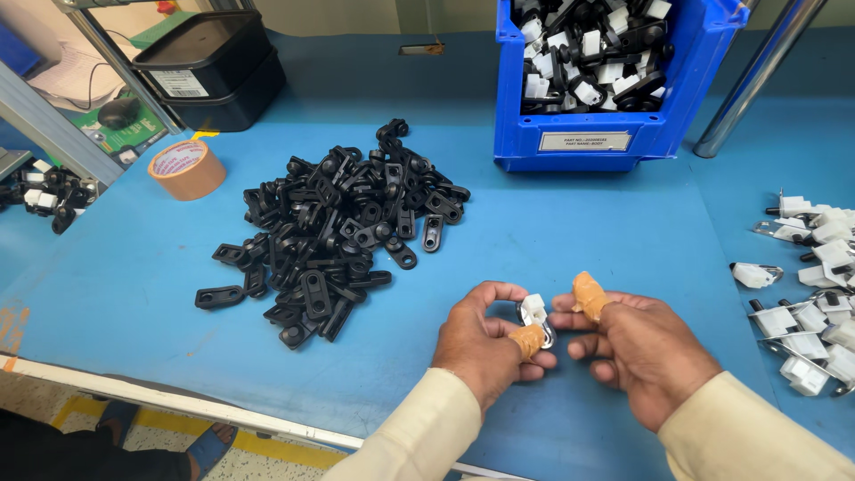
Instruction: The person sits at a factory workbench assembling small plastic parts. They pick a black plastic bracket and a white plastic fitting, press the fitting into the bracket by hand, and place the assembled unit aside, repeating the cycle with new parts from the piles and bin on the bench.
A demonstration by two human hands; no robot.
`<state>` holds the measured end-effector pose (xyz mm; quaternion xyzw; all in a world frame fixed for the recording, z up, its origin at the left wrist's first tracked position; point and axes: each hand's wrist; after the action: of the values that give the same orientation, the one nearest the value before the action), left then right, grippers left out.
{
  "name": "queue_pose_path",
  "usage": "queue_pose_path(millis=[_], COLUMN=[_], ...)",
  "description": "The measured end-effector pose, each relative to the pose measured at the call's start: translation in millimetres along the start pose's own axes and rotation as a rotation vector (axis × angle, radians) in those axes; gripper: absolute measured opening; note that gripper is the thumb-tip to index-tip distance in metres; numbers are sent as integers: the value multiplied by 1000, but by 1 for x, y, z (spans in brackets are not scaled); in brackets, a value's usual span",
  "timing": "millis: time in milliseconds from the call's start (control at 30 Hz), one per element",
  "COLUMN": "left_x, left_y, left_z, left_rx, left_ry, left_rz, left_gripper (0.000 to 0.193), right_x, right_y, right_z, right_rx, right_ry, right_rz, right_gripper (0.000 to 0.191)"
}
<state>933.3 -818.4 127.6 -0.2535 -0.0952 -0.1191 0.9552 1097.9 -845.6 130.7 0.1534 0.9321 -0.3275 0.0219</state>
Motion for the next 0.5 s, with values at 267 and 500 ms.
queue_pose_path(millis=[267,500], left_x=[-22,-28], left_y=[0,7], left_z=[5,12], left_rx=[31,64], left_ry=[96,106], left_rz=[-76,-141], left_gripper=[51,53], right_x=[2,2], right_y=[27,41], right_z=[10,-5], right_rx=[110,174], right_ry=[50,16], right_rz=[-189,-266], right_gripper=[14,13])
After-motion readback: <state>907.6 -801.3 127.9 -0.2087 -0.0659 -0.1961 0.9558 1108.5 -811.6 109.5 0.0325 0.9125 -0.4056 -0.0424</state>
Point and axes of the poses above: each hand's wrist, its own y-axis towards the middle knuckle, its own x-axis out of the palm, z = x × y, and after that the axes turned 11 degrees about -y, right-handed
